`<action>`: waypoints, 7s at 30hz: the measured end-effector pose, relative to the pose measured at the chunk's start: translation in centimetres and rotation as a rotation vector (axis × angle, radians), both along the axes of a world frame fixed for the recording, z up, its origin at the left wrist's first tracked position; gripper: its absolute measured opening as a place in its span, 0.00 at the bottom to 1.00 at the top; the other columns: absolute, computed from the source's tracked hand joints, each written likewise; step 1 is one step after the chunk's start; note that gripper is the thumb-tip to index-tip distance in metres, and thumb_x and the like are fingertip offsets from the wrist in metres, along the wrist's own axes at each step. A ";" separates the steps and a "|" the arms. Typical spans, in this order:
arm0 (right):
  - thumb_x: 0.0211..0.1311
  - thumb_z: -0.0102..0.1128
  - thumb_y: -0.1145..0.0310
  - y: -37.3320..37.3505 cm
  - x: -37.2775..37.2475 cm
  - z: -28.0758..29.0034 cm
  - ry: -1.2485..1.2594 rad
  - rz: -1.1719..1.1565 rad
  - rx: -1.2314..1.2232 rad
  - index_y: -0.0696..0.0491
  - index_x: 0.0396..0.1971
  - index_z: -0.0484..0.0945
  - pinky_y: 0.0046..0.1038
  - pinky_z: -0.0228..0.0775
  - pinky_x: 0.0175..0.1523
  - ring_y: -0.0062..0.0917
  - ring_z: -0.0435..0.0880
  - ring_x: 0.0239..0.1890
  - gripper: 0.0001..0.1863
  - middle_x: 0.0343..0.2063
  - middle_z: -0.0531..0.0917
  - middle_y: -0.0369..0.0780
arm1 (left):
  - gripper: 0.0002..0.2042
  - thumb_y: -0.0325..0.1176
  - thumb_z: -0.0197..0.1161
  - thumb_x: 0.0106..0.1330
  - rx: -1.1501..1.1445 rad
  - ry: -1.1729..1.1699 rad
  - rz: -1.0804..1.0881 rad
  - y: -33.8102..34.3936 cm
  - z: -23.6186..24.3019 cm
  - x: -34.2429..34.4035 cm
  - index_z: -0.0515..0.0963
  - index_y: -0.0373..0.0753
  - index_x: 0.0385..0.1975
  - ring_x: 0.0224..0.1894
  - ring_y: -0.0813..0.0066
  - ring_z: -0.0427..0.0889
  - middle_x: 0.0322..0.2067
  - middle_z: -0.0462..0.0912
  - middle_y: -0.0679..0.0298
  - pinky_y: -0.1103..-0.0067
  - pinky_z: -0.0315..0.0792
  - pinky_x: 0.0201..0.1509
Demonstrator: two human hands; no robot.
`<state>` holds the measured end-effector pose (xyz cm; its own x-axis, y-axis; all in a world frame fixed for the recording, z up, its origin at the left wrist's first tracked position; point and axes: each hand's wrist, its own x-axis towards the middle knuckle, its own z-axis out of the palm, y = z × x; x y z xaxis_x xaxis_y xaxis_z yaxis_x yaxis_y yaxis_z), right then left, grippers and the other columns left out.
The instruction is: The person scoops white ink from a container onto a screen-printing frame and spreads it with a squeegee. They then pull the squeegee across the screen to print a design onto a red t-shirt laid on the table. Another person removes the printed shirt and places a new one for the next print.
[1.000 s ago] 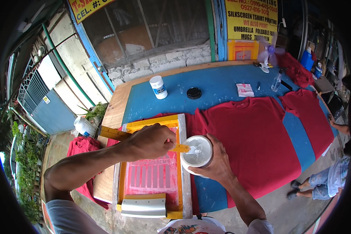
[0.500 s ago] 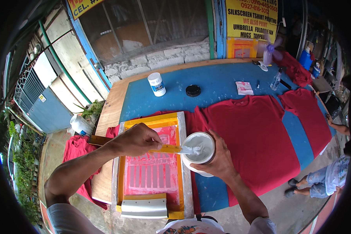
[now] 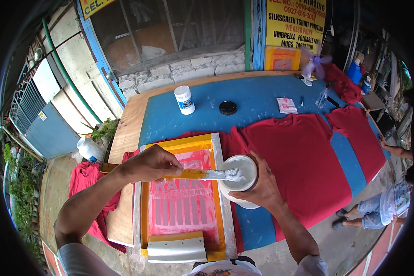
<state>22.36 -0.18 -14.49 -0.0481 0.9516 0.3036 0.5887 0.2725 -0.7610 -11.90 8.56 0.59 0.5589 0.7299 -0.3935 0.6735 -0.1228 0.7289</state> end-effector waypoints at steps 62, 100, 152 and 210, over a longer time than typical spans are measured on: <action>0.33 1.00 0.61 0.7 -0.6 -1.6 0.267 -0.100 0.012 0.55 0.82 0.53 0.49 0.78 0.77 0.41 0.84 0.70 0.76 0.66 0.81 0.48 | 0.07 0.35 0.67 0.79 0.865 0.052 0.119 10.9 -26.7 -21.5 0.82 0.39 0.48 0.37 0.44 0.91 0.37 0.92 0.53 0.57 0.83 0.37; 0.32 0.99 0.59 0.2 -2.1 -1.4 0.271 -0.167 0.025 0.55 0.82 0.54 0.47 0.77 0.77 0.40 0.82 0.70 0.76 0.66 0.79 0.47 | 0.11 0.32 0.65 0.80 1.062 0.104 -0.016 14.1 -29.9 -24.8 0.77 0.38 0.56 0.38 0.41 0.90 0.44 0.90 0.48 0.55 0.84 0.35; 0.40 0.94 0.45 -1.3 -3.5 0.3 -0.108 -0.168 0.002 0.57 0.82 0.56 0.56 0.66 0.80 0.57 0.75 0.75 0.73 0.74 0.74 0.54 | 0.11 0.37 0.63 0.78 1.033 0.498 -0.444 -3.9 11.4 -0.9 0.83 0.37 0.48 0.33 0.45 0.90 0.33 0.90 0.49 0.55 0.81 0.43; 0.39 0.95 0.44 -1.9 -0.3 -0.8 -0.028 -0.177 0.027 0.59 0.80 0.56 0.56 0.67 0.80 0.57 0.76 0.74 0.73 0.73 0.74 0.57 | 0.17 0.43 0.70 0.82 0.142 0.335 -0.363 6.6 4.0 5.1 0.91 0.34 0.52 0.32 0.86 0.81 0.32 0.90 0.71 0.78 0.77 0.37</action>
